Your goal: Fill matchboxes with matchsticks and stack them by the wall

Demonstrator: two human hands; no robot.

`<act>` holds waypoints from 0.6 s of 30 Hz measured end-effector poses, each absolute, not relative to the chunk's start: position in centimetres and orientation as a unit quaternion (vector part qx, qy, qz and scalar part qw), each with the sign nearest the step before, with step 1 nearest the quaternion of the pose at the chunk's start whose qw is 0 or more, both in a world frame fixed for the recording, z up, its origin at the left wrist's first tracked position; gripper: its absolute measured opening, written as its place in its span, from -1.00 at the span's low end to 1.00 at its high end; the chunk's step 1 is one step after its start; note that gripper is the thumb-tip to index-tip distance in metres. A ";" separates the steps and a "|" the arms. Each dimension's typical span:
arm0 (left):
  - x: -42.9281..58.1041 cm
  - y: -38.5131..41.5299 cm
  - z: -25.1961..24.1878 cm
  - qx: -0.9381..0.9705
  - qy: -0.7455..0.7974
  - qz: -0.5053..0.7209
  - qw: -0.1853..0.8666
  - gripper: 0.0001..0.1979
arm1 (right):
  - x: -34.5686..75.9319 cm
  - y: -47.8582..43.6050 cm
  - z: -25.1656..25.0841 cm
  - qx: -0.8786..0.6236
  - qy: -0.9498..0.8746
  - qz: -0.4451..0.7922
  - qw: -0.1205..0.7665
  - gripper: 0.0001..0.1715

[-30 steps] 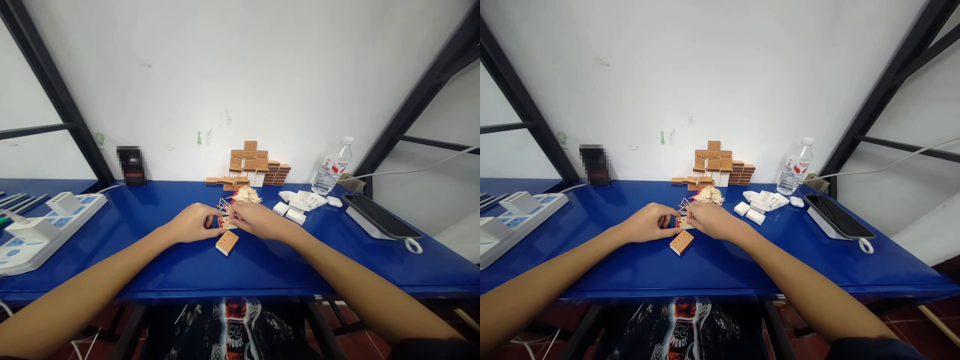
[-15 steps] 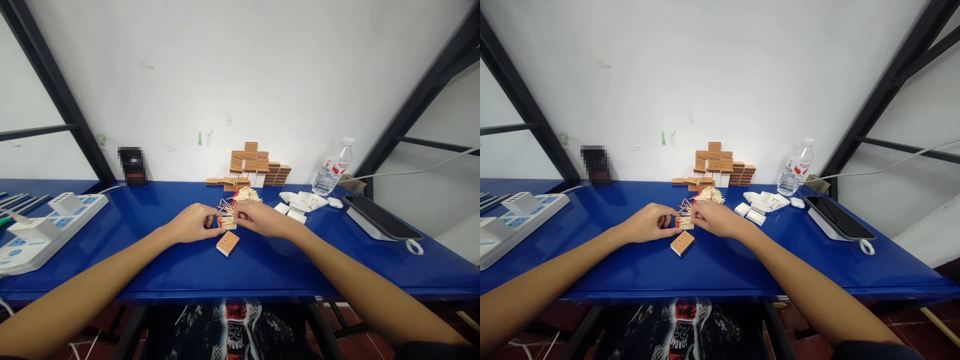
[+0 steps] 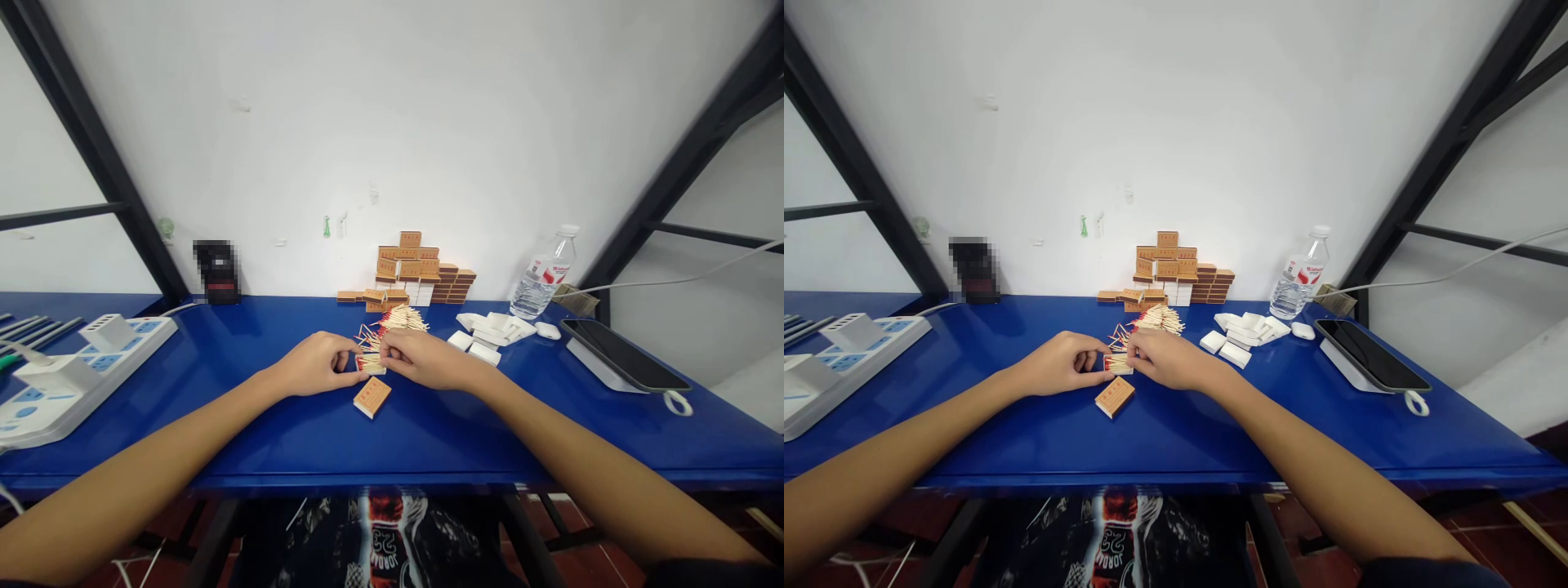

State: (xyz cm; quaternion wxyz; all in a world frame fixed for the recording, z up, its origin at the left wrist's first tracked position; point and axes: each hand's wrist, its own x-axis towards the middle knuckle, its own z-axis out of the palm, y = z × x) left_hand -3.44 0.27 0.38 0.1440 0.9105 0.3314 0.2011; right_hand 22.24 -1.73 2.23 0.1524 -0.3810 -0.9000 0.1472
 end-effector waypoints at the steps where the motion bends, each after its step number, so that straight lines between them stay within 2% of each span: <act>1: -3.4 0.3 0.4 0.910 0.332 0.201 0.144 -0.56 | 22.3 -1.8 2.3 -0.378 -0.902 0.144 0.152 -0.89; 18: -3.3 0.1 0.7 0.915 0.317 0.205 0.141 -0.63 | 22.0 -1.6 1.9 -0.376 -0.900 0.157 0.156 -0.90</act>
